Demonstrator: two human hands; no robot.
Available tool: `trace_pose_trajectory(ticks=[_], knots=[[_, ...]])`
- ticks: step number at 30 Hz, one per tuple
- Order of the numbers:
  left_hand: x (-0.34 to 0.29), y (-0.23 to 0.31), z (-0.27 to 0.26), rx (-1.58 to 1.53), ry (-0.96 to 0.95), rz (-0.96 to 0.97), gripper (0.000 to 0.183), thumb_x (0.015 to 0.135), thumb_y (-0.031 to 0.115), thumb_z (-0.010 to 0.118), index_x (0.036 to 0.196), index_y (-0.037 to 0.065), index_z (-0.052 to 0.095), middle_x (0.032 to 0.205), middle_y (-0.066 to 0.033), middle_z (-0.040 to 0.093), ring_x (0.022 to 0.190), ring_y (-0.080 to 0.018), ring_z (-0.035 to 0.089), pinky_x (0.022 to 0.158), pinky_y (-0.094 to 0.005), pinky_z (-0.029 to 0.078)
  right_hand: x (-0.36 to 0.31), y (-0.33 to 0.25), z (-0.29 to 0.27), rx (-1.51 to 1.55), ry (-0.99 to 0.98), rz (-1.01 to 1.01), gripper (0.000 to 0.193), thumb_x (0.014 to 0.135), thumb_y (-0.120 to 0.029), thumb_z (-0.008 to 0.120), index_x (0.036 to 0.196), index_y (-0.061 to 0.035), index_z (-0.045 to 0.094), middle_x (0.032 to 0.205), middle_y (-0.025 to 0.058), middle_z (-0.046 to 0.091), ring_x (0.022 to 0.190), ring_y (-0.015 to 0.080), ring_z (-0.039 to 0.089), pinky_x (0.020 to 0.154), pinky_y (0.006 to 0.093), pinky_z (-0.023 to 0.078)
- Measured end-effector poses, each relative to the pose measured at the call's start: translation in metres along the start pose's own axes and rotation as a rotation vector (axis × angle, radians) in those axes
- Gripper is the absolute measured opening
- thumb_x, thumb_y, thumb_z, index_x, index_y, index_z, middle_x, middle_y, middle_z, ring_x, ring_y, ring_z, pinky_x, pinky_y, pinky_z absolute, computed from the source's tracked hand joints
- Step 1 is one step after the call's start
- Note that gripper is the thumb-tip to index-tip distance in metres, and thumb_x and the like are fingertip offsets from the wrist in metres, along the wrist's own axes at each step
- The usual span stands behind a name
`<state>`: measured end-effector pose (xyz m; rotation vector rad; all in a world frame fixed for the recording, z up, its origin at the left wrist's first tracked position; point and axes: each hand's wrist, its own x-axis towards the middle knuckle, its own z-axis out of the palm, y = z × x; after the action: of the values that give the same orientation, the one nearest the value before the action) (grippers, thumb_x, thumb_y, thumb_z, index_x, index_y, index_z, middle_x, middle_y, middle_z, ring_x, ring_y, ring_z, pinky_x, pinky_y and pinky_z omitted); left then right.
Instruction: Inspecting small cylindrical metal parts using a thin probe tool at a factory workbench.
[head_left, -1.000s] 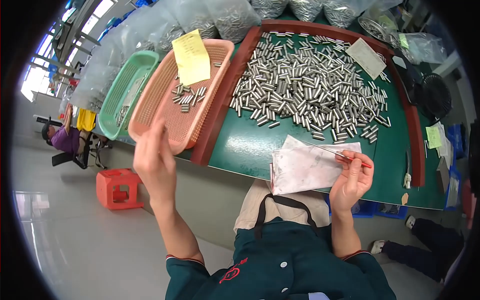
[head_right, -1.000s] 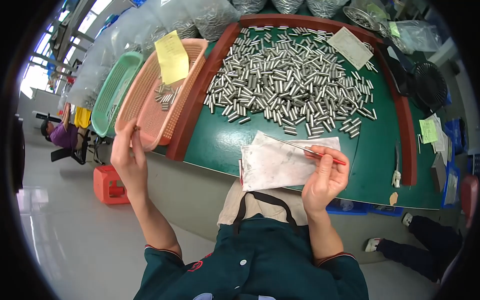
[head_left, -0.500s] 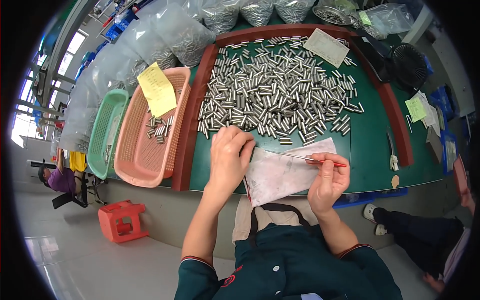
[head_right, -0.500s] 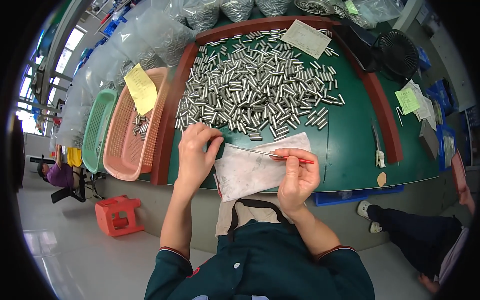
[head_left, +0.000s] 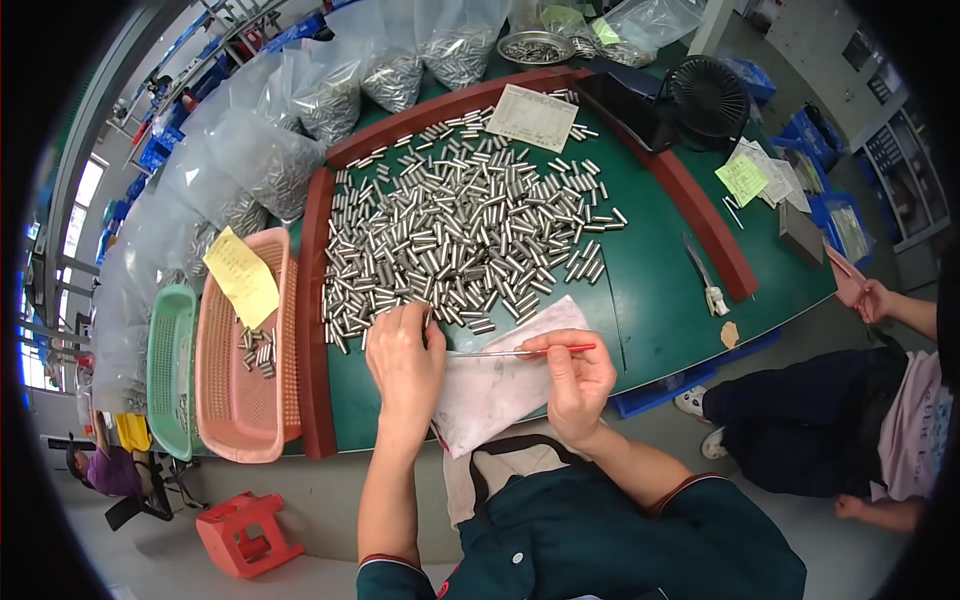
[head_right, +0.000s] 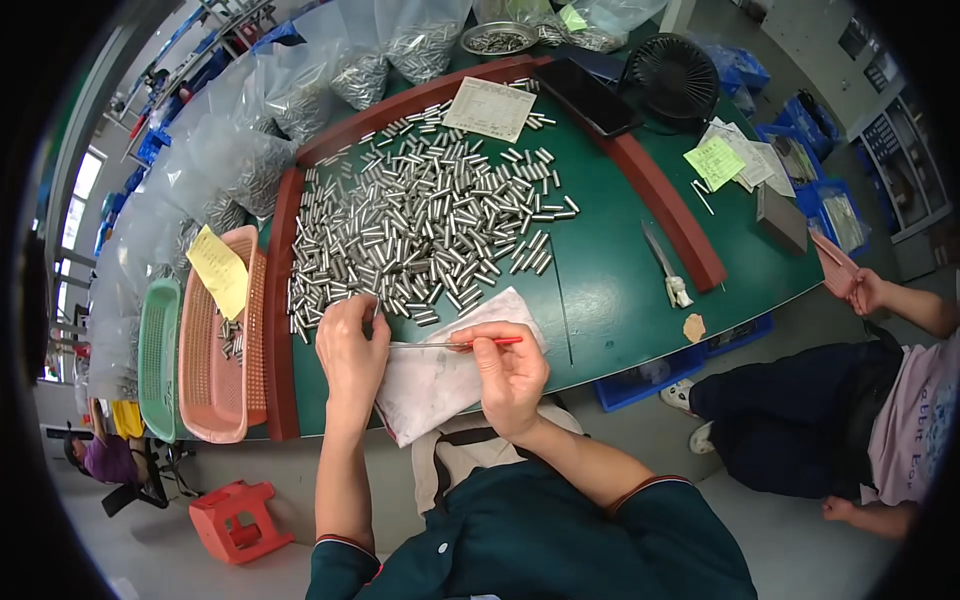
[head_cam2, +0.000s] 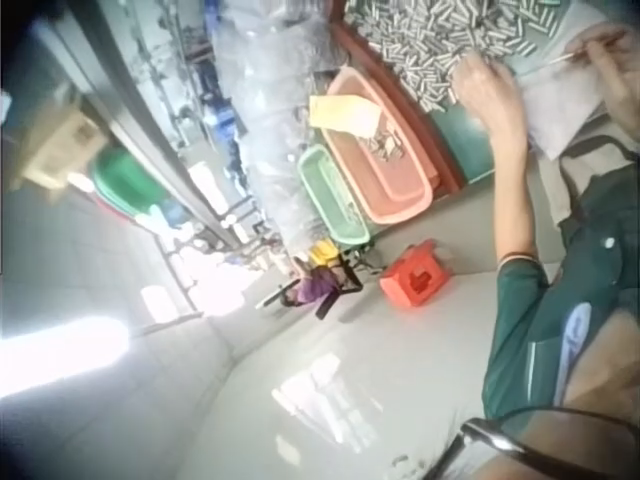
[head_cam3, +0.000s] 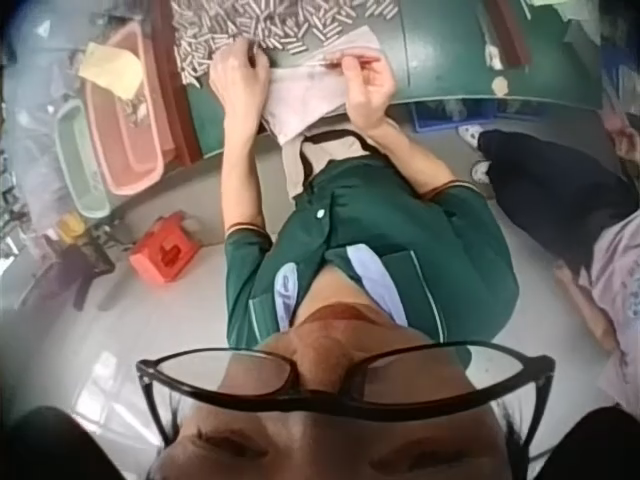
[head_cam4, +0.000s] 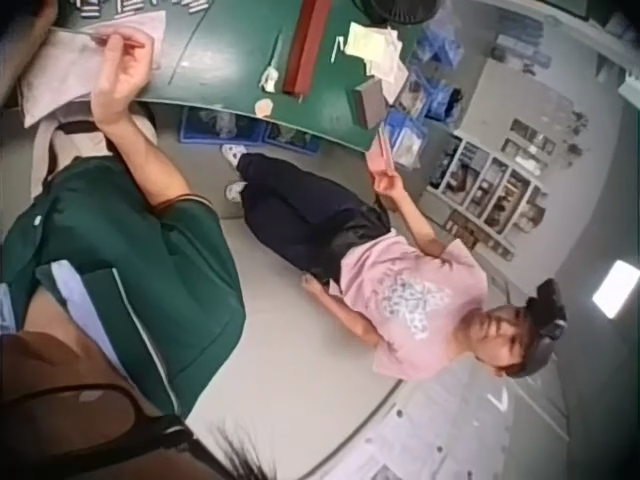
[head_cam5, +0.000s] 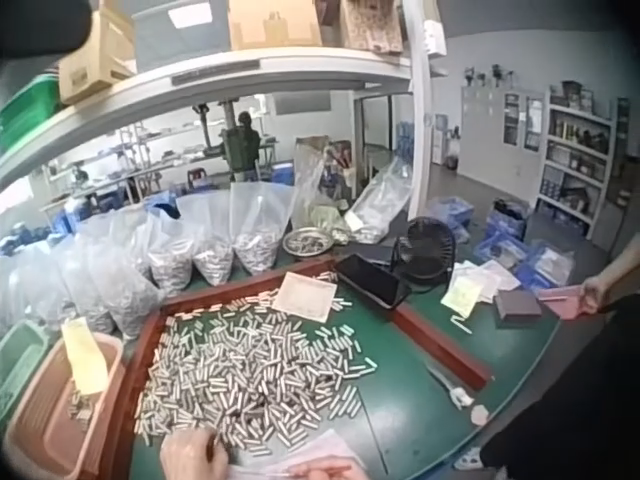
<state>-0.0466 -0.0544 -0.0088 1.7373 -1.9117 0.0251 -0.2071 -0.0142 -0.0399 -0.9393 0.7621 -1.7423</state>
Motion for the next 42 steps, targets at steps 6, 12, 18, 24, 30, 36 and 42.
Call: trace_pose_trajectory(ticks=[6,12,18,24,30,36,42], knots=[[-0.011,-0.004,-0.027,-0.291,0.084,-0.127,0.018,0.066,-0.005,0.056,0.083,-0.001,0.056,0.07,-0.01,0.052,0.062,-0.0207,0.05,0.059,-0.0302,0.04,0.0,-0.004,0.005,-0.007,-0.002,0.003,0.007,0.085,0.0,0.045,0.092,0.0042,0.047,0.088,0.0141,0.059,0.08,0.0164,0.058,0.076,0.0279,0.047],[-0.073,-0.022,-0.065,-1.32,0.118,-0.694,0.026,0.078,-0.003,0.052,0.104,-0.003,0.052,0.077,-0.0051,0.051,0.063,-0.0096,0.046,0.057,-0.0199,0.038,0.0,-0.005,0.004,-0.015,-0.007,0.029,0.007,0.086,-0.001,0.046,0.092,0.0035,0.047,0.087,0.0138,0.059,0.079,0.0166,0.058,0.076,0.0277,0.047],[-0.153,-0.031,-0.08,-1.483,0.238,-0.833,0.026,0.08,0.004,0.052,0.106,0.0,0.049,0.077,-0.0061,0.049,0.063,-0.0109,0.046,0.057,-0.0206,0.038,-0.003,-0.002,0.006,-0.03,-0.029,0.023,0.007,0.086,-0.001,0.046,0.091,0.0029,0.047,0.087,0.0136,0.06,0.079,0.0167,0.058,0.075,0.0283,0.048],[-0.184,-0.033,-0.076,-1.594,0.382,-0.935,0.026,0.081,0.004,0.051,0.107,0.001,0.048,0.077,-0.0061,0.05,0.064,-0.0104,0.046,0.058,-0.0202,0.039,-0.007,-0.002,0.006,-0.053,-0.045,0.009,0.005,0.086,-0.001,0.046,0.09,0.0026,0.047,0.086,0.0144,0.059,0.078,0.0172,0.058,0.074,0.0287,0.048],[-0.19,-0.039,-0.08,-1.54,0.443,-0.969,0.031,0.08,0.001,0.052,0.111,-0.001,0.046,0.081,-0.0075,0.051,0.07,-0.0122,0.049,0.063,-0.0214,0.041,-0.021,-0.013,0.028,-0.264,-0.192,-0.221,0.005,0.085,0.0,0.042,0.089,0.0011,0.043,0.078,0.0149,0.056,0.069,0.0189,0.056,0.066,0.0299,0.047],[-0.207,-0.049,-0.081,-1.648,0.427,-1.047,0.022,0.082,0.004,0.052,0.104,-0.002,0.051,0.083,-0.0077,0.057,0.07,-0.0116,0.053,0.066,-0.023,0.043,-0.065,-0.01,0.057,-0.127,-0.56,-0.289,0.013,0.086,-0.01,0.048,0.091,0.0005,0.043,0.078,0.017,0.054,0.067,0.0238,0.055,0.062,0.0366,0.05],[-0.233,-0.05,-0.081,-1.638,0.48,-1.09,0.018,0.082,0.005,0.054,0.099,-0.002,0.053,0.084,-0.0084,0.058,0.071,-0.012,0.054,0.066,-0.0234,0.044,-0.089,0.005,0.079,-0.154,-0.885,-0.344,0.012,0.079,0.001,0.055,0.088,0.0008,0.047,0.077,0.0188,0.06,0.068,0.0301,0.063,0.057,0.0328,0.052]])
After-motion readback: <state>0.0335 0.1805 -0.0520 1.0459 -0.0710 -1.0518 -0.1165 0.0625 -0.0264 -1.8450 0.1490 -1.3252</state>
